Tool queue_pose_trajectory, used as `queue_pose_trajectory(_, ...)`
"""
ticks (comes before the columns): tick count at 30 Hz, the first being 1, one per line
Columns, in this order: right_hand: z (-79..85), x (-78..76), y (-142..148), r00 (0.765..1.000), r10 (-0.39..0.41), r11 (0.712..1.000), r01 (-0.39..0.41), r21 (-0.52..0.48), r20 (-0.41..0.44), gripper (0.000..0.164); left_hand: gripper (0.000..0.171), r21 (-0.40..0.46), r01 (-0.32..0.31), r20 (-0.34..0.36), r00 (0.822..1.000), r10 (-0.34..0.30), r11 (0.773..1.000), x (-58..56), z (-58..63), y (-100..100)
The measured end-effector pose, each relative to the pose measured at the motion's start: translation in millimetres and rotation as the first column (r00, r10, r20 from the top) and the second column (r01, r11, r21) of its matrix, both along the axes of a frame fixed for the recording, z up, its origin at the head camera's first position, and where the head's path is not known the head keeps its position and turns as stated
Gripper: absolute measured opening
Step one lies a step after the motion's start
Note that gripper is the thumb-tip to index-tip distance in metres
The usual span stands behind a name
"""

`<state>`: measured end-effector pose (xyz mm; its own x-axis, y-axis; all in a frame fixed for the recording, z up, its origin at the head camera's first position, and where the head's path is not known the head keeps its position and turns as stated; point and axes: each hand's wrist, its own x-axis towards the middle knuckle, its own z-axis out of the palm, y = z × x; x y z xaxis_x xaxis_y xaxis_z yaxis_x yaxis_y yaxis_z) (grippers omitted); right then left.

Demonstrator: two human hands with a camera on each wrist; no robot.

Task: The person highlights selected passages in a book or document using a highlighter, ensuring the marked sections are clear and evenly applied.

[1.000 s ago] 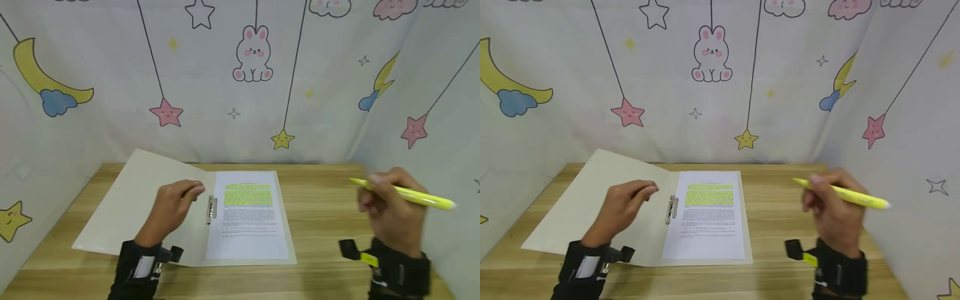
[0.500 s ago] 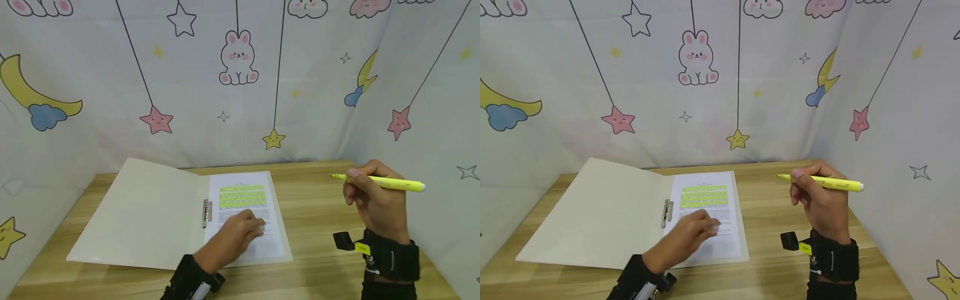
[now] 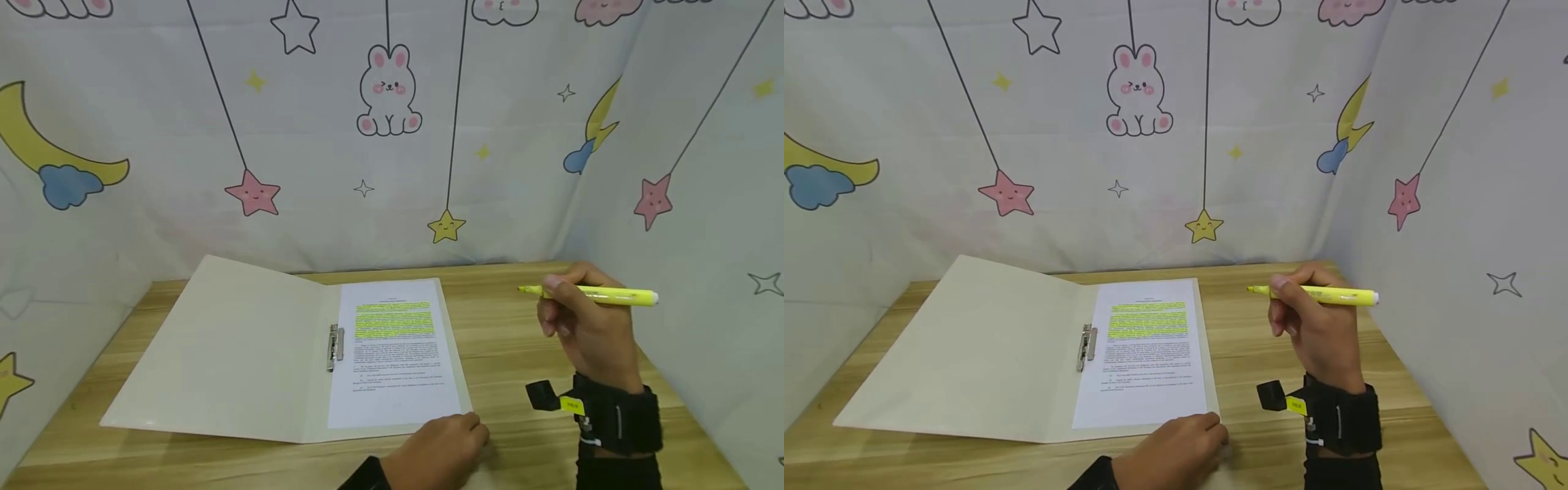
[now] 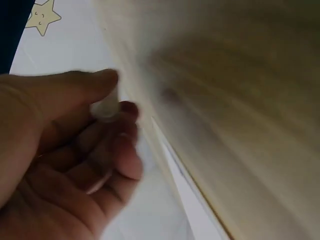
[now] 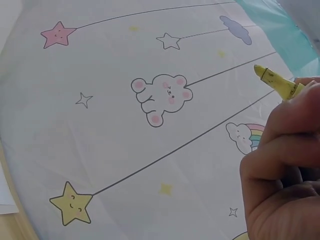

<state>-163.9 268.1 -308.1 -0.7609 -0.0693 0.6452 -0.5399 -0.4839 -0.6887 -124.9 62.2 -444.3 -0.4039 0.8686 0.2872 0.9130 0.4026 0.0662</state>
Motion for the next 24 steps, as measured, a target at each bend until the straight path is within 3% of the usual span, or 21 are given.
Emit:
queue_pose_trajectory(7,1.0,-0.7,-3.2,1.000,-0.014,0.998,0.014,0.055,-0.002,0.030,0.009,-0.090,-0.053,0.056,0.997,0.058,0.995,1.9,5.4,-11.5)
queue_pose_trajectory(10,1.6,-0.4,-3.7,1.000,-0.014,0.998,0.013,0.061,0.005,0.030,0.008,-0.190,-0.098,0.152,0.980,0.128,0.977,2.9,13.2,-16.5)
queue_pose_trajectory(14,2.2,0.0,-5.5,1.000,-0.012,0.998,0.011,0.059,0.019,0.030,0.011,-0.341,-0.184,0.206,0.942,0.264,0.922,6.4,24.9,-20.9)
queue_pose_trajectory(19,0.9,-0.4,-9.8,0.999,0.023,0.999,-0.024,0.045,0.024,0.031,0.010,-0.457,-0.307,0.082,0.920,0.384,0.835,15.6,29.2,-22.5)
queue_pose_trajectory(21,-0.3,-0.7,-12.1,0.998,0.056,0.998,-0.057,0.030,0.030,0.032,0.009,-0.478,-0.337,0.050,0.911,0.409,0.811,17.6,28.8,-22.7)
queue_pose_trajectory(24,-2.5,-1.6,-15.0,0.993,0.113,0.994,-0.113,0.003,0.042,0.034,0.011,-0.490,-0.361,0.049,0.897,0.439,0.793,17.1,28.3,-23.6)
